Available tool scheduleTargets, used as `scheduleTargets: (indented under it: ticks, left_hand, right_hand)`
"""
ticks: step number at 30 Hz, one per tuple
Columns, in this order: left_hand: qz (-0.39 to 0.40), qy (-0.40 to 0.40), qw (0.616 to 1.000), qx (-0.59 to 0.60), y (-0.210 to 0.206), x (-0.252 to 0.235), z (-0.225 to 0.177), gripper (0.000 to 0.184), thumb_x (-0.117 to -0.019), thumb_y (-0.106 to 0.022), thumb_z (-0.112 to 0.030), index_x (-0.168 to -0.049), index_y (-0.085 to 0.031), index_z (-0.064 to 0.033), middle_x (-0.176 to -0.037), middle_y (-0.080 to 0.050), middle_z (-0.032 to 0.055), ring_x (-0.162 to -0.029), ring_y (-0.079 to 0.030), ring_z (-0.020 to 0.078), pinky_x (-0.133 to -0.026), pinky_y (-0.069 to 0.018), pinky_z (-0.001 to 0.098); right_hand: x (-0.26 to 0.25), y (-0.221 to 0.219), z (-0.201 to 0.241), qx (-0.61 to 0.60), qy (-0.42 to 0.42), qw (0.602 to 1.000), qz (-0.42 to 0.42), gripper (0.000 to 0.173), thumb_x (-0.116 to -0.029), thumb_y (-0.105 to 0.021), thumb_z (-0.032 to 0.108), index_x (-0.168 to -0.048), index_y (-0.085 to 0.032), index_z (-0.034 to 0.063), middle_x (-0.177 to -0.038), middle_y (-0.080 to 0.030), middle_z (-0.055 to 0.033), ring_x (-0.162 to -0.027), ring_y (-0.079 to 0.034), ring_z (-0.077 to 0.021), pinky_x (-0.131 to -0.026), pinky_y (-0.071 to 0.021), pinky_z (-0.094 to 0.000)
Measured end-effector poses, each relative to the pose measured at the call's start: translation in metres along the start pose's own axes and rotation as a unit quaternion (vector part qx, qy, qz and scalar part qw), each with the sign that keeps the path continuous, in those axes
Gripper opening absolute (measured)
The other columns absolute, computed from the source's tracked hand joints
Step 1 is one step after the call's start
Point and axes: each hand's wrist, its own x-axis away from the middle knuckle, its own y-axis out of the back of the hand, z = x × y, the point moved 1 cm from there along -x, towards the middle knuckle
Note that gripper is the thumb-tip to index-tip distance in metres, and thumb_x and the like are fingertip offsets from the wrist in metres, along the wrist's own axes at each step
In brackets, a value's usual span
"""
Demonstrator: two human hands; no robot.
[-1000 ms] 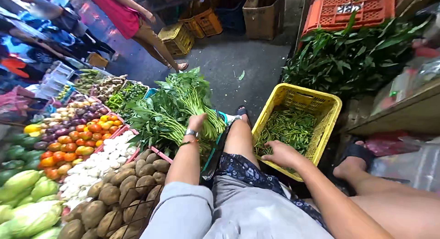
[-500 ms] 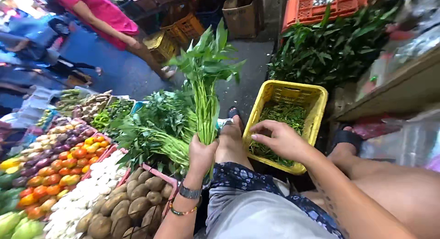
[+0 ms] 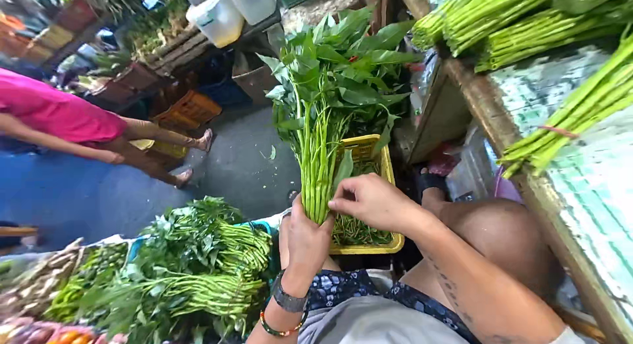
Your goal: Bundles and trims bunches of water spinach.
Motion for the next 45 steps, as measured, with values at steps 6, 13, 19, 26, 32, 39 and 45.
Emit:
scheduleTargets:
  ticks: [6, 13, 19, 26, 32, 39, 45]
  left_hand:
    - [0.012, -0.001, 0.998, 0.066, -0.003, -0.001, 0.001, 0.068, -0.0801, -0.084, -0.031, -0.135, -0.055, -0.004, -0.102, -0.073, 0.0027, -0.089, -0.071, 0.0085, -0.082, -0.0614, 0.0311]
    - [0.019, -0.004, 0.992, 0.122, 0.002, 0.002, 0.008, 0.061, -0.0809, -0.084, -0.033, -0.128, -0.059, -0.0029, -0.097, -0.073, 0.0028, -0.087, -0.072, 0.0098, -0.079, -0.0625, 0.0307]
    - [0.04, -0.009, 0.983, 0.181, 0.002, 0.005, 0.014, 0.048, -0.0956, -0.068, -0.041, -0.123, -0.062, -0.0024, -0.086, -0.071, 0.0042, -0.071, -0.07, 0.0158, -0.065, -0.0626, 0.0341]
    - [0.043, -0.029, 0.966, 0.254, -0.002, 0.009, 0.012, 0.046, -0.1052, -0.051, -0.039, -0.124, -0.061, 0.0014, -0.088, -0.071, 0.0091, -0.071, -0.072, 0.021, -0.063, -0.0645, 0.0388]
    - [0.019, -0.047, 0.955, 0.291, 0.001, 0.009, 0.013, 0.045, -0.1091, -0.043, -0.036, -0.126, -0.055, 0.0032, -0.093, -0.069, 0.0096, -0.076, -0.072, 0.0203, -0.067, -0.0653, 0.0386]
    - [-0.021, -0.038, 0.95, 0.31, 0.0, 0.009, 0.017, 0.044, -0.1129, -0.027, -0.029, -0.127, -0.055, 0.0018, -0.095, -0.07, 0.0098, -0.08, -0.073, 0.0193, -0.069, -0.0659, 0.0397]
    - [0.015, -0.039, 0.95, 0.311, -0.004, 0.012, 0.017, 0.058, -0.0911, -0.076, -0.035, -0.124, -0.051, 0.0059, -0.093, -0.069, 0.012, -0.074, -0.072, 0.0212, -0.065, -0.0653, 0.037]
  right_hand:
    - [-0.003, 0.008, -0.003, 0.152, -0.063, 0.984, 0.071, 0.038, -0.1035, -0.057, 0.045, -0.116, -0.072, 0.0125, -0.111, -0.073, -0.0091, -0.109, -0.067, -0.0276, -0.096, -0.0513, -0.0549]
    - [0.008, 0.023, 0.001, 0.122, -0.051, 0.989, 0.061, 0.034, -0.104, -0.057, 0.045, -0.108, -0.074, 0.0159, -0.099, -0.072, -0.0035, -0.097, -0.067, -0.0193, -0.088, -0.0528, -0.0486]
    - [0.007, 0.021, -0.003, 0.016, -0.034, 0.989, -0.145, 0.02, -0.1003, -0.067, 0.038, -0.105, -0.069, 0.018, -0.088, -0.071, 0.0006, -0.079, -0.069, -0.0151, -0.072, -0.0583, -0.0446]
    - [-0.018, -0.01, -0.008, -0.108, -0.069, 0.986, -0.103, 0.053, -0.0863, -0.074, 0.062, -0.106, -0.066, 0.0134, -0.09, -0.068, -0.0032, -0.084, -0.067, -0.018, -0.078, -0.056, -0.0459]
    - [-0.021, -0.005, -0.013, -0.164, -0.038, 0.979, -0.115, 0.029, -0.0936, -0.076, 0.035, -0.104, -0.067, 0.0098, -0.091, -0.071, -0.0037, -0.082, -0.07, -0.0153, -0.079, -0.0609, -0.0399]
    - [-0.015, -0.012, -0.007, -0.108, -0.02, 0.972, -0.209, 0.058, -0.086, -0.082, 0.038, -0.132, -0.056, 0.0138, -0.112, -0.067, -0.0063, -0.085, -0.068, -0.0182, -0.074, -0.0595, -0.0419]
    - [-0.014, -0.028, -0.004, 0.158, 0.129, 0.877, -0.435, 0.097, -0.0791, -0.082, 0.037, -0.16, -0.033, 0.0124, -0.162, -0.031, -0.023, -0.14, -0.043, -0.0425, -0.102, -0.0485, -0.0594]
